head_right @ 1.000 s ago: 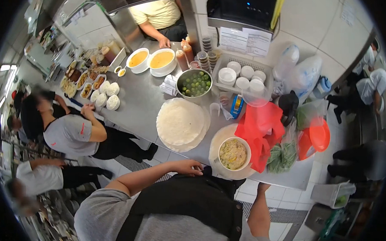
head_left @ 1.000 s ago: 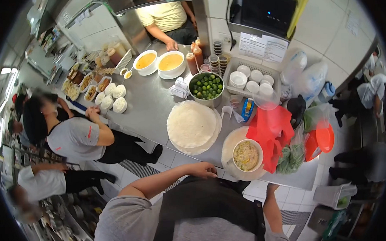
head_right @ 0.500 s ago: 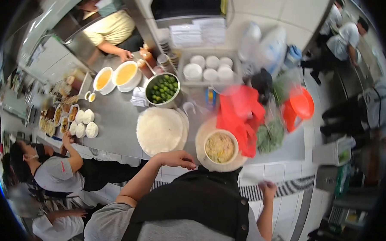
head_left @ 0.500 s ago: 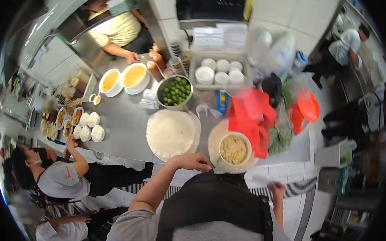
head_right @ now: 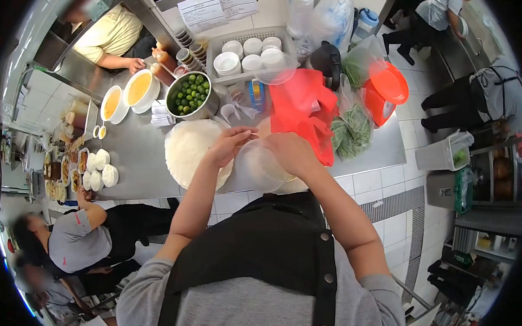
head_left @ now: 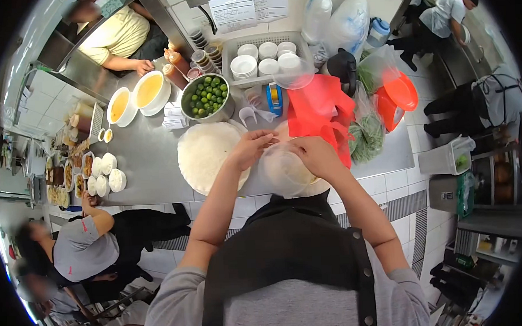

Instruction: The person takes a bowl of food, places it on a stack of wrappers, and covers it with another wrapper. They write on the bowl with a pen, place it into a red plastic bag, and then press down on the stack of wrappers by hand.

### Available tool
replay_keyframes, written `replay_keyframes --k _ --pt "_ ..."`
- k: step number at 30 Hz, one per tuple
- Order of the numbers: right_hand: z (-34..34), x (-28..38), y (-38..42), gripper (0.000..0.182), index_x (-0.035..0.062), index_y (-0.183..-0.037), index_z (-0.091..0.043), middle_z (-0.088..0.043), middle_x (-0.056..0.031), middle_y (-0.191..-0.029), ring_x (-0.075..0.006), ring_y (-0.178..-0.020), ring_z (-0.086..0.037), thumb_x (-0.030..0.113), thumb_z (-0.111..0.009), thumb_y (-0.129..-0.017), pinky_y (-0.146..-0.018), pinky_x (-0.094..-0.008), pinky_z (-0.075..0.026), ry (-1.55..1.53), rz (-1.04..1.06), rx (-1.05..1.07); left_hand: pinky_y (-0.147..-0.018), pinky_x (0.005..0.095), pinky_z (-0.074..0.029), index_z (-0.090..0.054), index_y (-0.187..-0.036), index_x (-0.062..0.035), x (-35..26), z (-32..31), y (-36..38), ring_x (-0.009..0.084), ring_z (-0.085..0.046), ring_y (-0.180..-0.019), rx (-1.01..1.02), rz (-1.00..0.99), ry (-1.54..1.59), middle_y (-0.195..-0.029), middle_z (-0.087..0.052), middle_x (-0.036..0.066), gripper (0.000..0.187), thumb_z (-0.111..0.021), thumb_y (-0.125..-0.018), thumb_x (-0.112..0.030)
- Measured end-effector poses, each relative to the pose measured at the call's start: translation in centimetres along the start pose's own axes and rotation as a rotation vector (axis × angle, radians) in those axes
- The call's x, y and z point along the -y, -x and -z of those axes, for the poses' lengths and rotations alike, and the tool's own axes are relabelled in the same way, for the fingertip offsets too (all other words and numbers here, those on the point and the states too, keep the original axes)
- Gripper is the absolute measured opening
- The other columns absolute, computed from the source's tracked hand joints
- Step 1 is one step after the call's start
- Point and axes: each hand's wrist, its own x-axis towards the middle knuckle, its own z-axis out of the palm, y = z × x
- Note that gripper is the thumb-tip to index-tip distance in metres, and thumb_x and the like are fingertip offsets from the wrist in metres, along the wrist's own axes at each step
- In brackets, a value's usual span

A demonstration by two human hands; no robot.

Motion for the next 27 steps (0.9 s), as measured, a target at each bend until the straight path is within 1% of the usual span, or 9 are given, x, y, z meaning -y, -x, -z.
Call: replay_keyframes --k 2,4,6,8,10,13,17,22,27 --pt "-1.0 -1.9 -1.3 0.027 0.0072 -0.108 -0.071 -0.066 -0.0185 -0.095 -0.0357 -0.092 -0.065 0.024 -0.059 -0.09 -0.077 -0.0435 -0.051 0.363 0.093 -0.137 -0.084 0.0317 -0.053 -0.063 -0.12 0.001 0.5 -0.6 0.1 0.015 -0.063 -0.097 -0.071 0.127 0.129 -0.106 -0.066 0.006 0.037 -0.054 -0.101 -0.03" --pt "0.0 -3.1 -1.2 0.025 0.0061 -0.105 -0.071 -0.065 -0.0179 -0.095 -0.035 -0.091 -0.064 0.022 -0.06 -0.09 -0.077 -0.0432 -0.05 0.314 0.054 -0.197 -0.082 0.0326 -0.052 -0.064 -0.122 -0.0031 1.5 -2.0 0.5 0.0145 -0.061 -0.093 -0.108 0.123 0.129 -0.103 -0.066 0.005 0.042 -0.051 -0.102 -0.037" --pt "0.6 -4.1 -0.8 0.023 0.0051 -0.103 -0.071 -0.063 -0.0173 -0.096 -0.0343 -0.091 -0.064 0.021 -0.061 -0.089 -0.077 -0.043 -0.05 0.263 0.019 -0.243 -0.081 0.0325 -0.051 -0.064 -0.124 -0.0098 2.8 -3.9 1.2 0.015 -0.06 -0.092 -0.338 -0.004 -0.162 -0.107 -0.064 0.004 0.038 -0.052 -0.101 -0.037" --pt "0.4 -5.0 -0.6 0.021 0.0033 -0.103 -0.071 -0.059 -0.0166 -0.091 -0.0343 -0.086 -0.062 0.016 -0.063 -0.088 -0.076 -0.0422 -0.049 0.265 0.015 -0.249 -0.079 0.0305 -0.05 -0.064 -0.127 -0.013 5.5 -5.1 0.8 0.0162 -0.058 -0.088 -0.33 -0.118 -0.197 -0.106 -0.06 0.006 0.034 -0.057 -0.099 -0.031" --pt "-0.8 -5.7 -0.8 0.02 0.0025 -0.103 -0.07 -0.057 -0.0163 -0.089 -0.0339 -0.083 -0.06 0.014 -0.063 -0.088 -0.075 -0.0414 -0.048 0.205 0.045 -0.319 -0.073 0.0294 -0.048 -0.064 -0.127 -0.0108 5.5 -7.7 1.5 0.0182 -0.055 -0.083 -0.555 -0.497 -0.62 -0.098 -0.056 0.009 0.033 -0.06 -0.096 -0.022" --pt "-2.4 -7.1 -0.6 0.019 0.0011 -0.103 -0.07 -0.055 -0.016 -0.086 -0.0324 -0.081 -0.059 0.01 -0.063 -0.088 -0.075 -0.0395 -0.048 0.103 0.073 -0.444 -0.072 0.0317 -0.045 -0.066 -0.121 -0.0044 4.8 -8.7 1.6 0.0222 -0.053 -0.078 -0.638 -0.484 -0.523 -0.09 -0.051 0.012 0.029 -0.063 -0.094 -0.013" --pt "-3.0 -7.9 0.0 0.017 0.0004 -0.102 -0.071 -0.054 -0.015 -0.082 -0.0282 -0.076 -0.057 0.009 -0.062 -0.09 -0.072 -0.0365 -0.046 0.027 0.069 -0.555 -0.066 0.0326 -0.044 -0.067 -0.121 -0.0073 5.7 -8.8 1.1 0.0227 -0.052 -0.076 -0.658 -0.596 -0.55 -0.089 -0.052 0.011 0.027 -0.057 -0.095 -0.01" --pt "-2.7 -7.7 0.2 0.018 -0.0005 -0.101 -0.072 -0.054 -0.0136 -0.08 -0.0251 -0.073 -0.054 0.011 -0.062 -0.092 -0.068 -0.0344 -0.044 0.021 0.044 -0.528 -0.068 0.0326 -0.045 -0.066 -0.122 -0.0051 6.0 -8.6 0.9 0.0234 -0.053 -0.076 -0.662 -0.712 -0.629 -0.088 -0.051 0.013 0.027 -0.056 -0.096 -0.009" --pt "-2.8 -7.8 0.3 0.02 -0.0009 -0.104 -0.07 -0.054 -0.0116 -0.081 -0.0231 -0.072 -0.053 0.014 -0.064 -0.091 -0.068 -0.0336 -0.043 -0.043 0.037 -0.536 -0.064 0.0347 -0.047 -0.065 -0.108 -0.0005 4.8 -7.4 1.3 0.0251 -0.057 -0.069 -0.711 -0.713 -0.697 -0.085 -0.057 0.013 0.017 -0.059 -0.096 -0.011"
